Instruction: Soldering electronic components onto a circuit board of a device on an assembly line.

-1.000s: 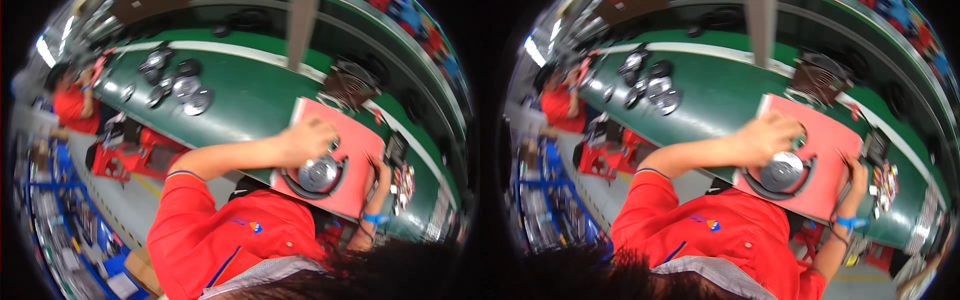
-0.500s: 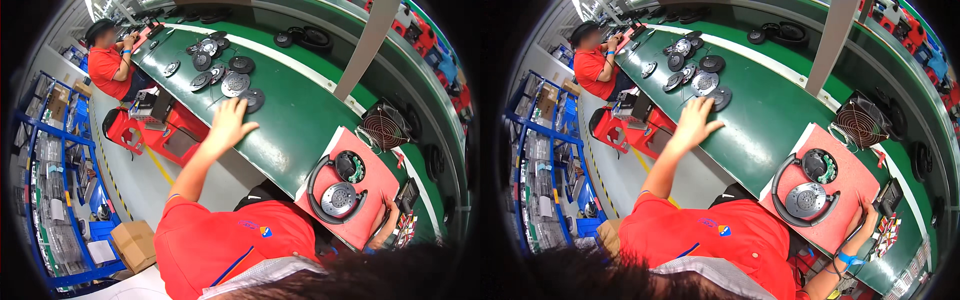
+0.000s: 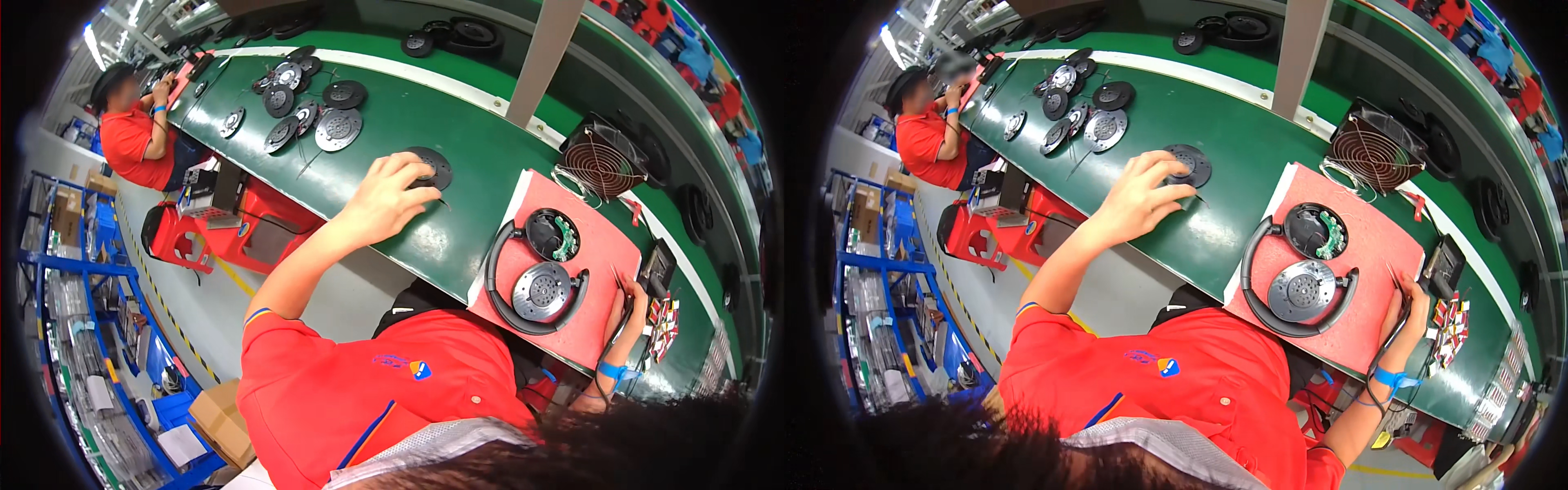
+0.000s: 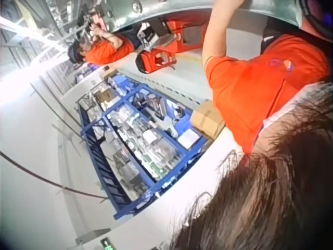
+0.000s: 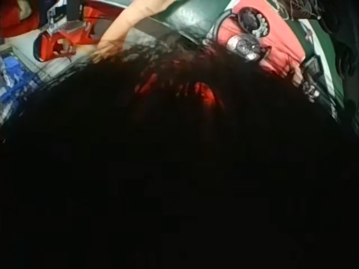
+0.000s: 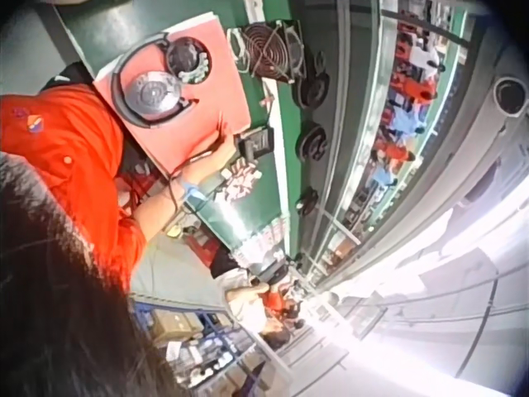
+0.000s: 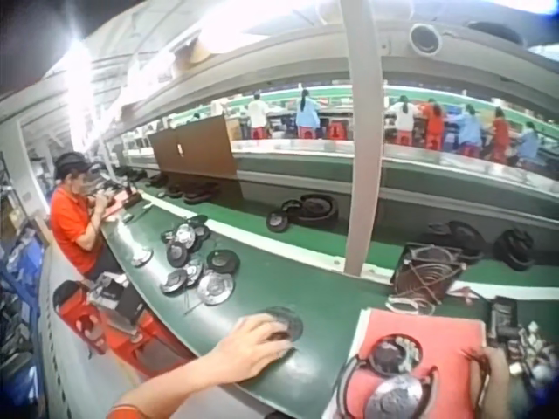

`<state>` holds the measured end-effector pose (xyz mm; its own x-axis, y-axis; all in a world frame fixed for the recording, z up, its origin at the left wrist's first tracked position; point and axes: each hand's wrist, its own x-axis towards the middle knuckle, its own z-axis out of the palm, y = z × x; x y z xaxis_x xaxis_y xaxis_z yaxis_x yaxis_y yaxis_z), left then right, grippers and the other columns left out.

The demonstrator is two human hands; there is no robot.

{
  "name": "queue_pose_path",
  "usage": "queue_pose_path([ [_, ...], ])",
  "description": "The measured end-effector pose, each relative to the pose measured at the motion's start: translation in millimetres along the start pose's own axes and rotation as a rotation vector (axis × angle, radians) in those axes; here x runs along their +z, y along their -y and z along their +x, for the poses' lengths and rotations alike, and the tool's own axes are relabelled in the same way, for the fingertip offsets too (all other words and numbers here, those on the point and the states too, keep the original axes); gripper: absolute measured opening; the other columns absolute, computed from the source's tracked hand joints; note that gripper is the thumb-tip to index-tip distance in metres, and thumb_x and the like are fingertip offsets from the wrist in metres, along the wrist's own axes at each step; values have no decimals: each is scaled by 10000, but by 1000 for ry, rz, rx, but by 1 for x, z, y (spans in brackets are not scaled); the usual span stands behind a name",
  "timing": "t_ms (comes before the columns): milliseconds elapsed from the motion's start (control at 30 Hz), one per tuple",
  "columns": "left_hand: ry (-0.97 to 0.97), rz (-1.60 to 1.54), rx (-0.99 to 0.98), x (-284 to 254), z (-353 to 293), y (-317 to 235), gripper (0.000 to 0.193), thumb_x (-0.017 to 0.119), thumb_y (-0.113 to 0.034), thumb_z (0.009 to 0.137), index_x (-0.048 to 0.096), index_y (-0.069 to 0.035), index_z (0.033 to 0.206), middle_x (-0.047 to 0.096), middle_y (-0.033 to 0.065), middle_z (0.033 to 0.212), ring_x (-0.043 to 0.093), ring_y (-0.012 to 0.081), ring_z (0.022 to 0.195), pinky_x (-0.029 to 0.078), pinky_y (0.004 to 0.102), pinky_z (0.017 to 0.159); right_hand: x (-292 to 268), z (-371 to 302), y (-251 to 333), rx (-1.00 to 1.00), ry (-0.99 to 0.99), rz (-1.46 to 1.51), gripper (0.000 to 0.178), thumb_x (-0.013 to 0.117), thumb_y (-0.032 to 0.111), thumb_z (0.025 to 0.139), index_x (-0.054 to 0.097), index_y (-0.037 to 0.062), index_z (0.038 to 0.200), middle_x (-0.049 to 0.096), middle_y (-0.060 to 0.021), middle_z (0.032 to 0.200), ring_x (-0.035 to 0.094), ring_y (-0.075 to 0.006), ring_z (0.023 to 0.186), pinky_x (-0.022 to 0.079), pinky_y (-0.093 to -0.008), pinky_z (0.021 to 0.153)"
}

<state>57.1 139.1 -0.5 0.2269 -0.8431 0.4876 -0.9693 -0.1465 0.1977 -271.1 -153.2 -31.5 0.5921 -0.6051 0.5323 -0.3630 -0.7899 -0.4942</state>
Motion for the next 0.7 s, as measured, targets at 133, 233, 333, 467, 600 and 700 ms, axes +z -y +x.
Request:
queue_pose_path([
  [133,26,-129,16,33,14,6,149,680,-64,716,626,-74,855,553,56,1093,463,275,1108,357,418,917,-4,-2,0,39,-7,-1,253,588,-78,824,602,18,1058,631,-131,987,618,-248,889,494,-324,791],
  [233,78,-88,43,34,15,0,117,657,-39,738,576,-61,819,551,63,1076,458,280,1115,350,420,926,-7,4,6,-106,14,-78,282,597,-74,820,598,17,1087,601,-122,921,582,-220,795,468,-302,717],
  [333,143,-416,-106,20,34,-8,77,607,5,785,559,-41,824,579,90,938,519,288,999,405,370,869,-8,7,8,-203,-50,-122,311,612,-83,790,606,28,1080,589,-143,857,566,-256,727,462,-326,662],
  [467,358,-907,-335,2,75,-53,65,594,-63,858,585,-3,880,610,49,818,573,128,791,460,279,744,-3,19,43,-222,-21,87,312,626,-85,757,597,37,1044,658,-131,1013,638,-256,861,497,-307,749],
  [600,555,-1038,-222,21,100,-92,104,598,-93,873,590,11,875,594,4,767,532,63,712,454,227,667,4,34,86,-151,150,345,304,648,-77,759,595,39,1034,679,-102,1002,651,-218,885,505,-294,793],
  [700,577,-1158,-245,38,109,-102,101,599,-102,874,600,-1,877,582,-17,766,510,33,692,430,193,624,17,34,89,-110,164,516,277,678,-51,774,593,23,1028,676,-79,963,648,-151,840,507,-271,761],
])
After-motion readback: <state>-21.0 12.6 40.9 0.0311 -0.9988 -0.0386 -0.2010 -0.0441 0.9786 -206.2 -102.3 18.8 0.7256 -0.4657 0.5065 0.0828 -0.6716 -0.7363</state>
